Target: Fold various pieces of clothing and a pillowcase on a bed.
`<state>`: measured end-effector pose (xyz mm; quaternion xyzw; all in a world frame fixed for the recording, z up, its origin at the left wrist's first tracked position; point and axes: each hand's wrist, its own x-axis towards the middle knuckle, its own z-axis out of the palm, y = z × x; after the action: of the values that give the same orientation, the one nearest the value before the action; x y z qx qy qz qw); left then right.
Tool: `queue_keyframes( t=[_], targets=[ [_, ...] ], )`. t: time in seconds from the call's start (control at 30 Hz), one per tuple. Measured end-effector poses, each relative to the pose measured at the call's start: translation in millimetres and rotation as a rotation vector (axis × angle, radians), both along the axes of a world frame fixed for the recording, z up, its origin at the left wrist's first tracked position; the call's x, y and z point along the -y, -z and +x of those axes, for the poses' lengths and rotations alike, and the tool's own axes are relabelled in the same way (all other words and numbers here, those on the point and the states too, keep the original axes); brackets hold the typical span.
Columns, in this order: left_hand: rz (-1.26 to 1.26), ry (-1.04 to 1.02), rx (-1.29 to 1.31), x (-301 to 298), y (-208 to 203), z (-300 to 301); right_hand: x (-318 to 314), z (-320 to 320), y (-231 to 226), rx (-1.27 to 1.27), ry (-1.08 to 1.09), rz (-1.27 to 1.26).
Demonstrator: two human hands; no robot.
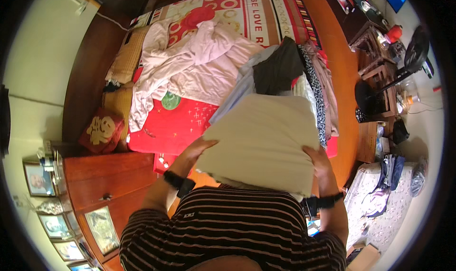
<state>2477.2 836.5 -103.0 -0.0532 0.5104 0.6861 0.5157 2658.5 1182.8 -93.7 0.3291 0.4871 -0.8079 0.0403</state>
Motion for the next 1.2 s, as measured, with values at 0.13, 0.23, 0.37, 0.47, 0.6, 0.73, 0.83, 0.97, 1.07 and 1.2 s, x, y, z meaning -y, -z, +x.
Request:
queue_keyframes(
  t=[0.13,0.23,0.37,0.47,0.6,0.73,0.83,0.97,1.07,1.2],
  targets=[
    [0.076,0.149,0.082,-30.6,18.0,21.1,-14.6,74.1,-8.2,0.064,0.164,0.11],
    [0.079,0.186,0.124,-66.5,6.5,31.1,-22.7,109.1,-10.3,0.035,0.275,0.062],
    [-0.039,0.291,0.118,-119.7,19.3,43.0,-56.5,130.5,-24.6,0.028,0.36,-0.034],
    [-0.019,0.317,0.082,-173.7,38.9,61.4,-108.0,158.7,-18.7,0.027,0.363,-0.047],
    [-0.043,0.332,0.068,-269.4,13.5,103.1,-200.8,212.7,5.4,0.032,0.416,0.04],
    [-0.036,0.363,0.004,-351.2,0.9,142.9,-285.3,246.8,-12.4,0.065,0.349,0.02],
    [0.056,0.306,0.144,-399.3,0.2,162.2,-339.5,246.4,-32.5,0.011,0.33,0.028],
    [0.047,0.287,0.11,-443.2,-5.2,162.9,-411.9,242.9,-26.9,-0.021,0.3,0.062],
    [0.123,0.306,0.121,-456.8,-12.4,155.5,-440.9,242.6,-22.1,-0.058,0.259,0.041],
    [0.152,0.289,0.175,-489.8,-10.3,159.9,-477.8,242.5,-15.9,-0.061,0.284,0.103]
  ],
)
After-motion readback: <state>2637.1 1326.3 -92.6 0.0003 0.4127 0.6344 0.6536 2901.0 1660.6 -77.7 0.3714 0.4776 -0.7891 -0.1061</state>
